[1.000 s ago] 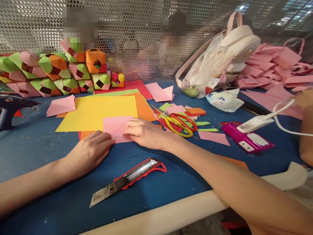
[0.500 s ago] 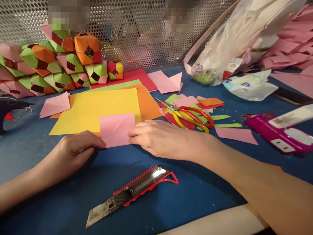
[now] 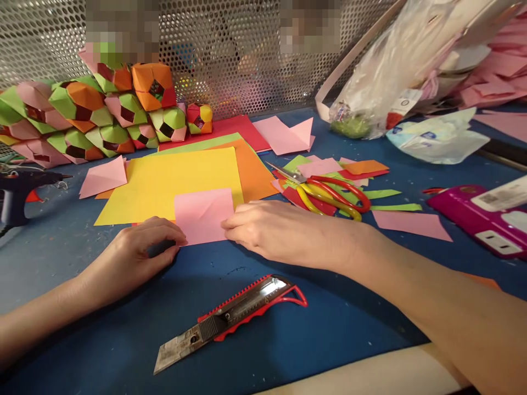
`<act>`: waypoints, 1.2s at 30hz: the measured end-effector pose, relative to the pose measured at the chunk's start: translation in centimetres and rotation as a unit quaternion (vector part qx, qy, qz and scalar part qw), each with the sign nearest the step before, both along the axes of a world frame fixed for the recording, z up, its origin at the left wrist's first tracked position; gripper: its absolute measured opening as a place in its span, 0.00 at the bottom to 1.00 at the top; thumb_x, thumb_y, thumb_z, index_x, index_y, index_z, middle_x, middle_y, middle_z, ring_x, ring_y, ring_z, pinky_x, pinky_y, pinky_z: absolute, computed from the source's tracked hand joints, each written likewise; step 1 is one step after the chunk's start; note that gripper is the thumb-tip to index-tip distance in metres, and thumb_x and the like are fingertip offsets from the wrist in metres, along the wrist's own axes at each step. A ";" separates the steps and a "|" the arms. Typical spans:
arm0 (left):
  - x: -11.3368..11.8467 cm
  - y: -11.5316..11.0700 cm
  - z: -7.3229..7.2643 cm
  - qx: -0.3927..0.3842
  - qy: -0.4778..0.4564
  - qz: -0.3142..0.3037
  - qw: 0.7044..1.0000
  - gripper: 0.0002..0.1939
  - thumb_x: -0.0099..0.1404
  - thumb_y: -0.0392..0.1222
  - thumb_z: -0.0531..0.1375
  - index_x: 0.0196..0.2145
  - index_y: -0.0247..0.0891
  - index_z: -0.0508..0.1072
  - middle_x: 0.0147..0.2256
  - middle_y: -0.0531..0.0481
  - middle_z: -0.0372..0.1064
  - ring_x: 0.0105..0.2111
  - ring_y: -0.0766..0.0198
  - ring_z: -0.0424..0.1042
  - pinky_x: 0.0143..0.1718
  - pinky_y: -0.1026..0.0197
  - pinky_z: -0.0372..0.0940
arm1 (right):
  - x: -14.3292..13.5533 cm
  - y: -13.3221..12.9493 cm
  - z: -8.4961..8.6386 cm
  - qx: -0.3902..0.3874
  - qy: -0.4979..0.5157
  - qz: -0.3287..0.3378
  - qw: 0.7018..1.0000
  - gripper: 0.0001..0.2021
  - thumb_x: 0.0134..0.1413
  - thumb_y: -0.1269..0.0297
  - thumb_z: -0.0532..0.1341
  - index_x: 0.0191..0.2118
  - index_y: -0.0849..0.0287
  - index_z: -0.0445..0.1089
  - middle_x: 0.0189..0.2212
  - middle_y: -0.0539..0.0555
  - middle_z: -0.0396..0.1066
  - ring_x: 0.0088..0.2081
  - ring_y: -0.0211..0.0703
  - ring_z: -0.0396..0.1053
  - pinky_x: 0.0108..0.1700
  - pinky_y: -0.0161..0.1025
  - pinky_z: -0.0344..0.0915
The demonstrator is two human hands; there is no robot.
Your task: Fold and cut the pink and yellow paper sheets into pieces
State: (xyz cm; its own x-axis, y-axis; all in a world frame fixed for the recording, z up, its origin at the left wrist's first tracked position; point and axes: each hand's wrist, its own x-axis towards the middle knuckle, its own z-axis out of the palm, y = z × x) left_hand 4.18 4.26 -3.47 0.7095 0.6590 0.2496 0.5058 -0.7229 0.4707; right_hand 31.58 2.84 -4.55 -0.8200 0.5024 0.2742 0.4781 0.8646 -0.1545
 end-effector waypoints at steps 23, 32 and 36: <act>4.5 -1.9 -0.6 0.205 0.239 -0.077 0.946 0.27 0.74 0.52 0.41 0.38 0.30 0.73 0.37 0.40 0.68 0.37 0.55 0.67 0.41 0.52 0.66 | -1.3 0.4 2.4 -0.123 -0.008 -0.130 0.984 0.20 0.51 0.79 0.50 0.41 0.55 0.75 0.34 0.49 0.76 0.34 0.40 0.71 0.38 0.37 0.61; 4.2 -2.9 -0.8 0.208 0.204 -0.099 0.951 0.34 0.71 0.60 0.37 0.52 0.31 0.68 0.53 0.38 0.67 0.41 0.51 0.67 0.38 0.50 0.69 | -2.6 0.3 1.9 -0.116 0.061 -0.164 0.978 0.17 0.59 0.72 0.51 0.45 0.56 0.75 0.42 0.52 0.77 0.43 0.43 0.74 0.45 0.40 0.66; 4.0 -2.7 -1.3 0.190 0.183 -0.105 0.959 0.33 0.71 0.60 0.38 0.49 0.30 0.69 0.46 0.37 0.72 0.45 0.49 0.68 0.44 0.47 0.68 | -4.5 0.0 1.7 -0.258 0.144 -0.088 0.951 0.22 0.66 0.57 0.48 0.57 0.63 0.67 0.56 0.59 0.68 0.57 0.46 0.65 0.59 0.44 0.60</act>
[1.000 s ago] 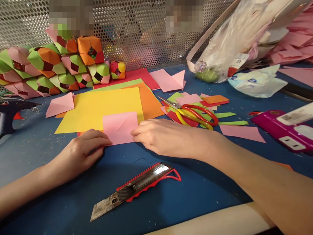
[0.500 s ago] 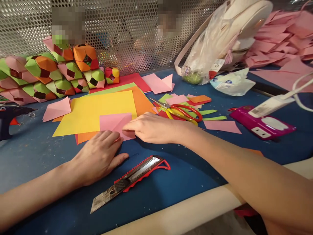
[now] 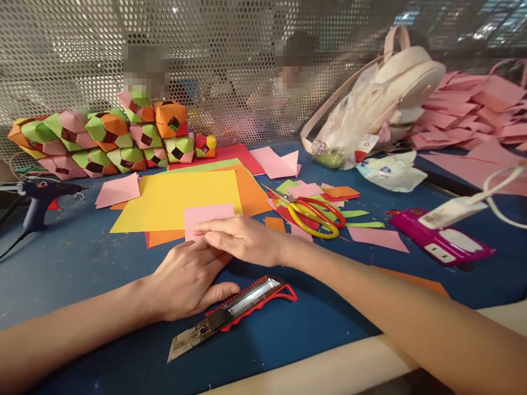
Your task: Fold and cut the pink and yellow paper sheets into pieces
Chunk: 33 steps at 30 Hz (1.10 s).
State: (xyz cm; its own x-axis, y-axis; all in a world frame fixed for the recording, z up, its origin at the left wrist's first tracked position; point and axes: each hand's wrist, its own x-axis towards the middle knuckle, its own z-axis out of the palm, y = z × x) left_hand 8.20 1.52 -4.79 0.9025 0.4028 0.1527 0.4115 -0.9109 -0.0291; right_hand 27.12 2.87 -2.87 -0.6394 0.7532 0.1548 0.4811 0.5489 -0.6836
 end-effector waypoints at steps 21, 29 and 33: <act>-0.1 0.0 -0.1 0.011 -0.037 -0.017 0.999 0.32 0.71 0.60 0.43 0.51 0.28 0.69 0.48 0.38 0.72 0.49 0.49 0.67 0.50 0.49 0.66 | -2.5 6.3 -2.0 -0.021 -0.137 0.142 0.980 0.40 0.63 0.38 0.34 0.69 0.64 0.43 0.70 0.58 0.35 0.70 0.44 0.31 0.69 0.50 0.28; -0.1 -0.1 0.3 0.003 -0.005 -0.001 1.000 0.34 0.70 0.62 0.39 0.51 0.31 0.69 0.49 0.39 0.71 0.42 0.52 0.69 0.37 0.51 0.68 | 3.4 4.8 -2.4 0.028 -0.221 0.050 0.974 0.36 0.64 0.42 0.42 0.69 0.59 0.40 0.70 0.56 0.32 0.70 0.47 0.30 0.69 0.53 0.31; -0.2 -0.1 0.3 0.014 -0.008 -0.004 1.000 0.34 0.71 0.62 0.39 0.51 0.31 0.69 0.50 0.39 0.70 0.42 0.52 0.68 0.36 0.52 0.67 | 6.4 4.1 -2.1 0.040 -0.263 -0.019 0.964 0.36 0.62 0.40 0.48 0.68 0.56 0.46 0.69 0.55 0.41 0.69 0.53 0.36 0.69 0.58 0.36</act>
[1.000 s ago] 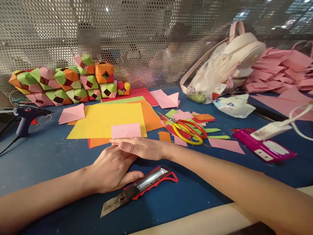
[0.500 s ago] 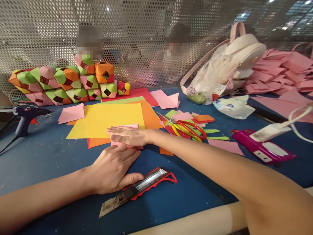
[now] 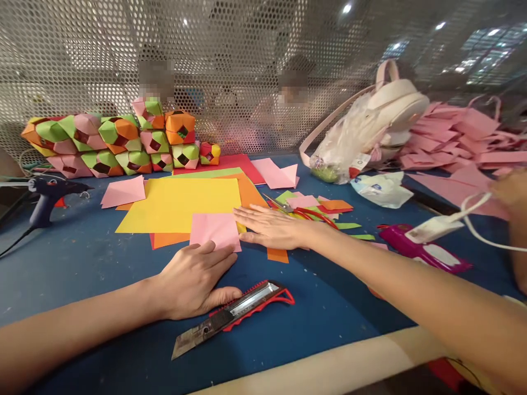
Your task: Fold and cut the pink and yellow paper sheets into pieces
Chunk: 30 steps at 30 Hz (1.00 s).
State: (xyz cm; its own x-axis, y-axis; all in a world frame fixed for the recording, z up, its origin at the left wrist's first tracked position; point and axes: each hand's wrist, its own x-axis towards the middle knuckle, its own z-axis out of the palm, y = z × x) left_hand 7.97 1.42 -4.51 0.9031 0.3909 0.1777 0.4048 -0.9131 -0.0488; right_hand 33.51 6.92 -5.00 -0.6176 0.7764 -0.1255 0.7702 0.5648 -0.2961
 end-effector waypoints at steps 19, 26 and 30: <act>-0.2 0.2 -0.3 -0.044 -0.029 0.015 0.998 0.33 0.70 0.62 0.41 0.48 0.34 0.72 0.44 0.40 0.74 0.41 0.51 0.70 0.38 0.51 0.68 | -7.7 2.7 0.1 -0.096 0.093 0.153 0.979 0.43 0.60 0.35 0.32 0.68 0.64 0.44 0.70 0.59 0.36 0.70 0.44 0.30 0.69 0.50 0.29; 0.0 0.0 -0.6 -0.007 -0.021 -0.001 1.000 0.33 0.70 0.62 0.41 0.50 0.31 0.70 0.47 0.39 0.73 0.46 0.50 0.68 0.47 0.48 0.66 | -8.4 2.8 0.3 -0.049 0.065 0.146 0.986 0.40 0.63 0.38 0.35 0.68 0.67 0.45 0.69 0.59 0.39 0.70 0.47 0.33 0.69 0.51 0.29; -0.2 0.2 -0.6 0.012 -0.027 -0.006 1.000 0.32 0.71 0.60 0.41 0.50 0.32 0.70 0.50 0.40 0.71 0.49 0.50 0.67 0.49 0.48 0.65 | -8.9 3.4 -0.1 0.032 0.037 0.141 0.989 0.37 0.64 0.40 0.40 0.67 0.63 0.50 0.68 0.59 0.47 0.69 0.52 0.40 0.68 0.53 0.33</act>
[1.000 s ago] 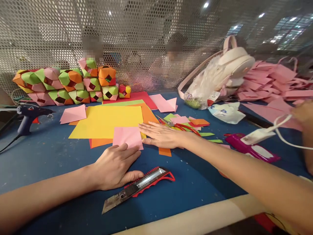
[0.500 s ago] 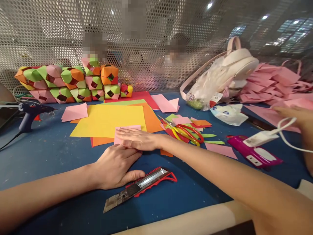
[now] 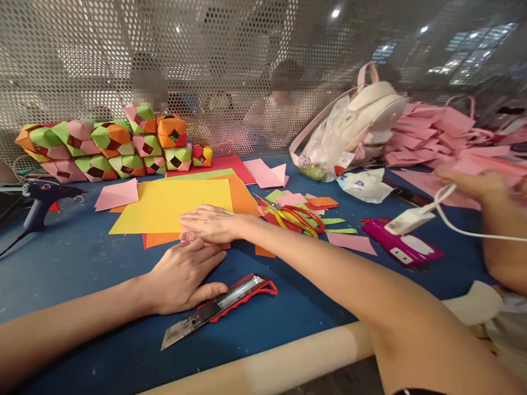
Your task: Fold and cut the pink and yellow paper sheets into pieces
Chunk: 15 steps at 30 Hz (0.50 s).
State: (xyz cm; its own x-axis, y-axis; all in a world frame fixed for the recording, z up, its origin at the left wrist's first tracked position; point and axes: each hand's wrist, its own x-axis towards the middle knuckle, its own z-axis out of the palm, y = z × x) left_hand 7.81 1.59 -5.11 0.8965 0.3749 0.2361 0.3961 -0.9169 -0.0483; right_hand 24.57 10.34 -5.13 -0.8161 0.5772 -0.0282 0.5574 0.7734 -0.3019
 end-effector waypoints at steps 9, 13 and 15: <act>-0.2 -0.1 0.4 0.006 0.043 0.009 0.999 0.33 0.71 0.61 0.38 0.53 0.33 0.68 0.53 0.42 0.69 0.46 0.51 0.67 0.41 0.50 0.68 | 4.8 -1.6 -0.6 -0.041 -0.021 -0.062 0.997 0.40 0.63 0.39 0.41 0.70 0.62 0.36 0.70 0.55 0.28 0.70 0.47 0.27 0.69 0.50 0.26; -0.2 -0.2 0.5 0.014 0.057 0.014 0.998 0.34 0.71 0.62 0.38 0.55 0.34 0.67 0.57 0.44 0.66 0.43 0.52 0.67 0.39 0.50 0.68 | 7.7 -2.1 -0.1 -0.042 -0.030 -0.151 0.987 0.38 0.62 0.39 0.43 0.69 0.59 0.42 0.70 0.54 0.34 0.70 0.50 0.31 0.69 0.51 0.28; -0.2 -0.1 0.4 0.016 0.056 0.015 0.998 0.34 0.71 0.62 0.38 0.55 0.34 0.67 0.55 0.44 0.67 0.43 0.52 0.66 0.38 0.50 0.67 | 7.4 -2.2 0.6 -0.021 -0.011 -0.175 0.984 0.34 0.64 0.42 0.43 0.67 0.60 0.51 0.68 0.58 0.46 0.68 0.52 0.42 0.67 0.52 0.37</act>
